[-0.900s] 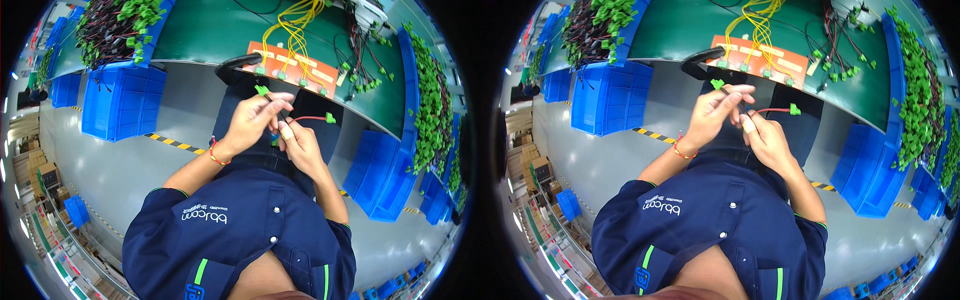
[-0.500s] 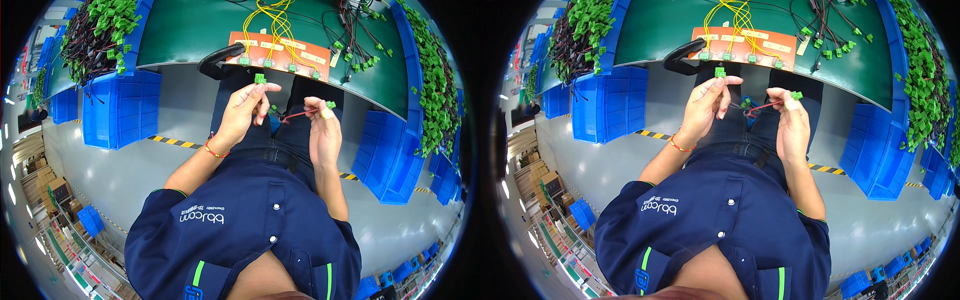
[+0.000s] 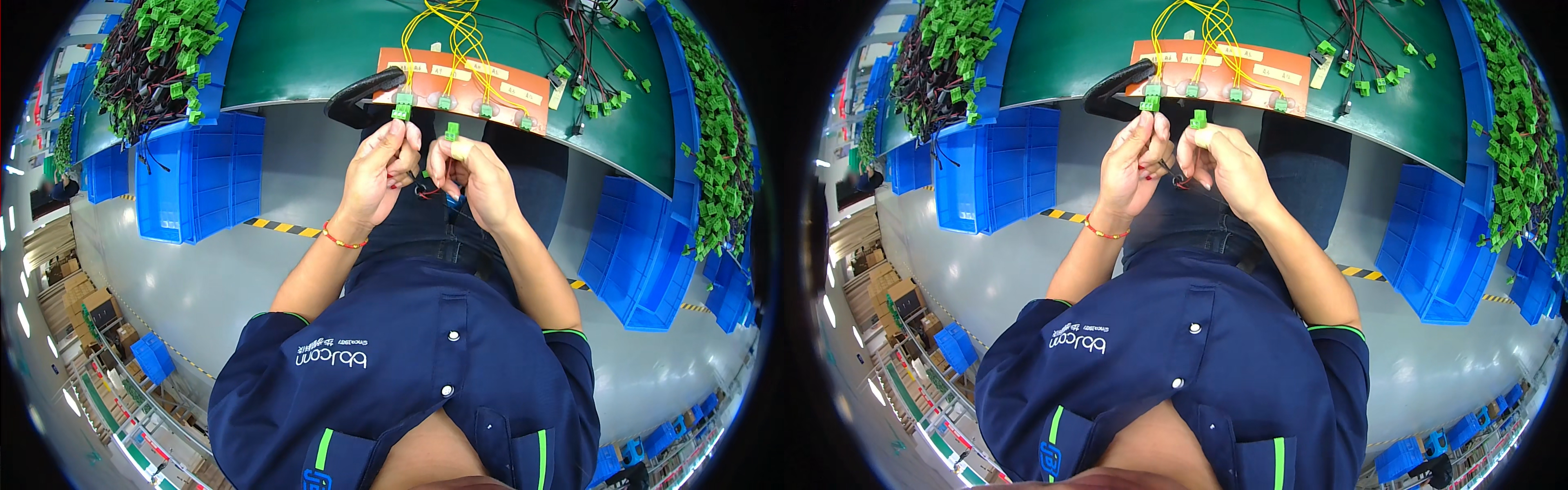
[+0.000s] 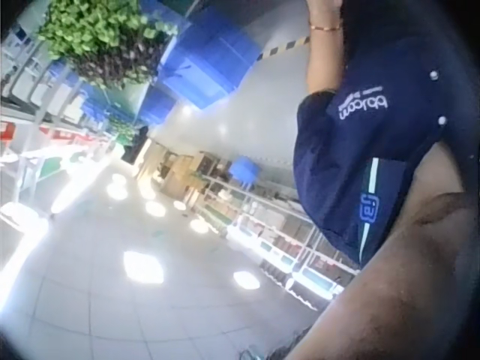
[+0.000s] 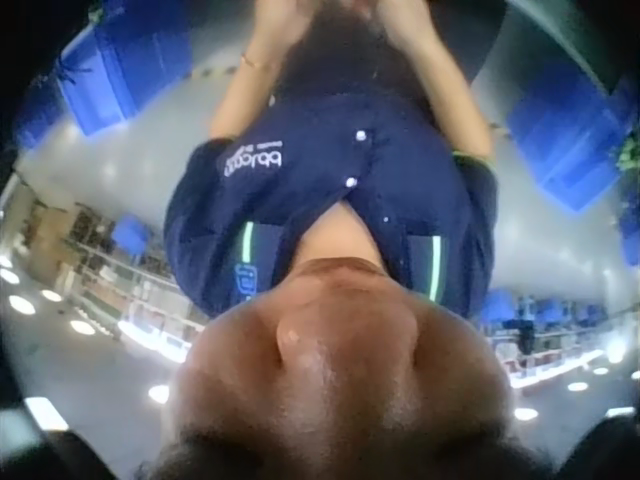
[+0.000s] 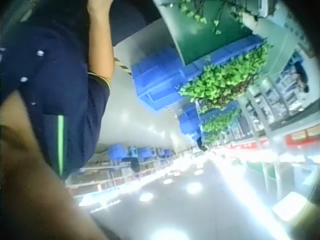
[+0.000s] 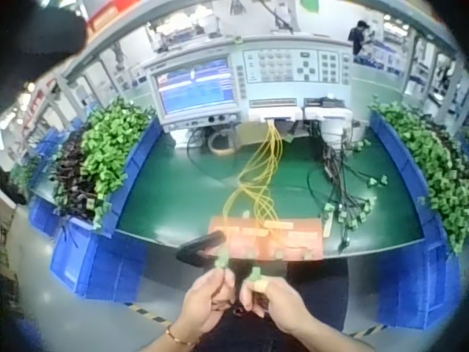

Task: Testing and assembling green electrical wire connectors at an industrial workbench.

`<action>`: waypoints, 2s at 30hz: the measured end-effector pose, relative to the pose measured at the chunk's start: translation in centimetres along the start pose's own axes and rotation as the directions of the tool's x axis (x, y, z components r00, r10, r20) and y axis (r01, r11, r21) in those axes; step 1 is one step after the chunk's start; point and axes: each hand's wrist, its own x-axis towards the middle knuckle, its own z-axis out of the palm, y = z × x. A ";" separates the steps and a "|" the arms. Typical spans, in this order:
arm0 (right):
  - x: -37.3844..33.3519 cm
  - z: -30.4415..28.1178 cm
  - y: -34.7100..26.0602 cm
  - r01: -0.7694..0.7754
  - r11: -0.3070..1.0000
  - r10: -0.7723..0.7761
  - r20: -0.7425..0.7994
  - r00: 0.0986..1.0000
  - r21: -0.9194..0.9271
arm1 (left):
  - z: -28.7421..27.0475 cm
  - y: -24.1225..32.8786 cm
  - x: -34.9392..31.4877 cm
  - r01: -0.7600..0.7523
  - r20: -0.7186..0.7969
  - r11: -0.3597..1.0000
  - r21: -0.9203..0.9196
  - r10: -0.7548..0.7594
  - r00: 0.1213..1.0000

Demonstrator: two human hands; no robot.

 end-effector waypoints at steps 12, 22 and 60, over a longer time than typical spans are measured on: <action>1.8 1.0 0.5 -0.007 0.989 0.014 -0.043 0.999 0.149 | -0.8 -0.2 0.8 -0.054 -0.102 0.990 0.129 0.067 0.993; 2.5 1.2 0.8 0.012 0.913 -0.016 0.007 1.000 0.409 | -3.9 -2.2 -3.7 -0.082 0.076 0.795 0.602 0.045 0.996; -5.1 -5.0 2.5 0.118 0.939 -0.011 -0.312 0.950 0.324 | -1.2 -2.8 -3.5 0.196 0.157 0.927 0.319 -0.256 0.954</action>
